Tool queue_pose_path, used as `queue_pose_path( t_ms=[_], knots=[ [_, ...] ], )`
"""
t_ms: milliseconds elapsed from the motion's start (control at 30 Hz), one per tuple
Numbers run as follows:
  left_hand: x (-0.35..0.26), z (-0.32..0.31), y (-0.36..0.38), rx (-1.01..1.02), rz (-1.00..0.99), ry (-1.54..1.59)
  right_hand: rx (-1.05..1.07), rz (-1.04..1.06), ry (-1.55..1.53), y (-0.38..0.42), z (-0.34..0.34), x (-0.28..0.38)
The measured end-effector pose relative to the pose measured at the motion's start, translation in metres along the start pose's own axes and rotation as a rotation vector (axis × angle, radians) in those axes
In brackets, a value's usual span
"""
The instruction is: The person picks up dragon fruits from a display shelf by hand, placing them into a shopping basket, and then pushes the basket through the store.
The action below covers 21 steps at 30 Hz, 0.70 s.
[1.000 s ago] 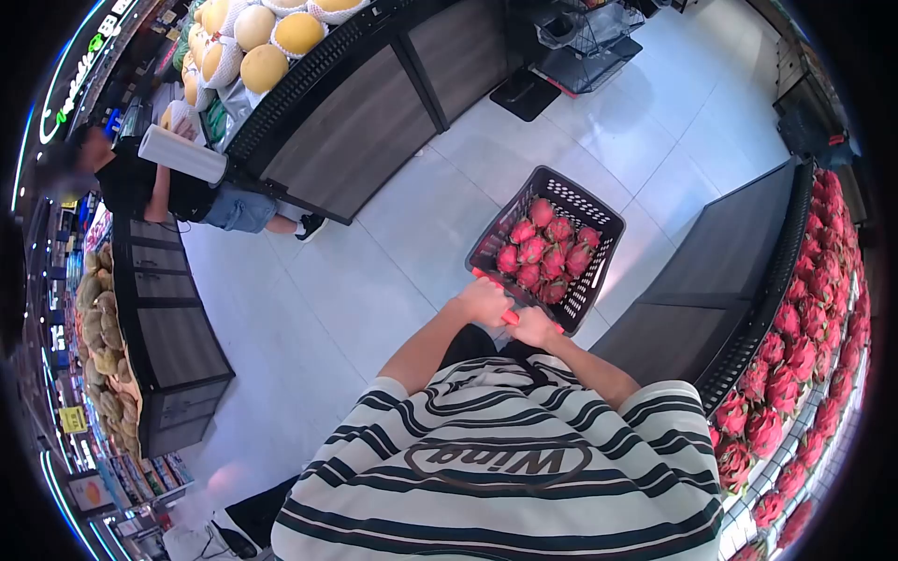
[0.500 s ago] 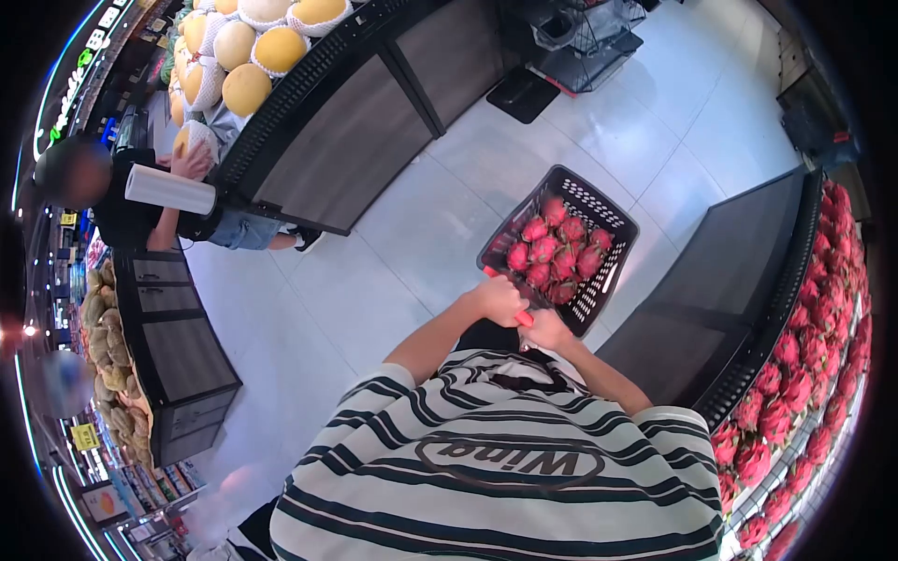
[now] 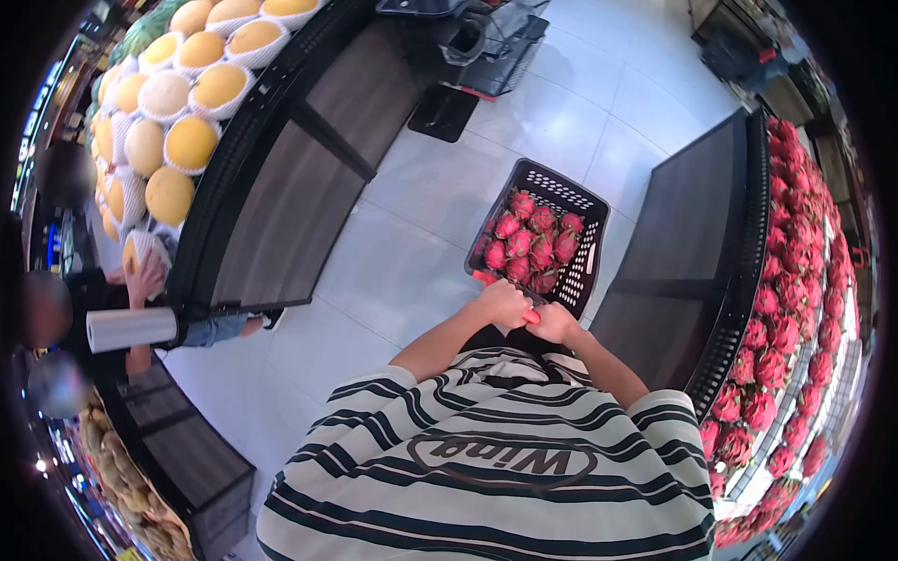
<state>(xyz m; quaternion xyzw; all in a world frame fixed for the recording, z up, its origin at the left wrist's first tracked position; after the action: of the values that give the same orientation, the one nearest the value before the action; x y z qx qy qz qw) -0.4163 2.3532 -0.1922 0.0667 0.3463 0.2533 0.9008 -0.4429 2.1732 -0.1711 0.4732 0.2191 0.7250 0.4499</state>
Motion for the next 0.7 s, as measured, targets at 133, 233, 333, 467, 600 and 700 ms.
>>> queue_pose_path(
  t_ms=[133, 233, 333, 467, 600, 700],
  knots=[
    [0.018, 0.018, -0.019, -0.011, -0.027, -0.004, -0.038, 0.000, 0.004, -0.006, 0.025, -0.005],
    [0.025, 0.026, -0.038, -0.039, -0.014, -0.027, -0.067, -0.018, 0.038, -0.012, 0.039, -0.021],
    [0.038, 0.059, -0.055, 0.030, -0.025, -0.032, -0.077, -0.080, 0.051, -0.019, 0.067, -0.030],
    [0.064, 0.085, -0.078, 0.133, -0.001, -0.049, -0.043, -0.112, 0.049, -0.036, 0.106, -0.038],
    [0.086, 0.094, -0.110, 0.051, 0.043, -0.082, -0.057, -0.116, 0.003, -0.051, 0.137, -0.056],
    [0.103, 0.105, -0.131, 0.059, 0.037, -0.079, -0.055, -0.112, -0.020, -0.060, 0.157, -0.073]
  ],
)
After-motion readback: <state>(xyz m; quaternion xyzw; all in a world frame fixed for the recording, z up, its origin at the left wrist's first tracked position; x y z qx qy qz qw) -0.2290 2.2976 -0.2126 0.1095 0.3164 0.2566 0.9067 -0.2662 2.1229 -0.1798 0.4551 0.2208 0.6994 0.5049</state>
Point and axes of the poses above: each hand's wrist, its own y-axis away from the middle knuckle, its own z-axis out of the back of the hand, x = y × z, the point moved 1 cm from there along -y, towards the middle knuckle, and after that the axes turned 15 degrees about x, right-handed, at the moved point
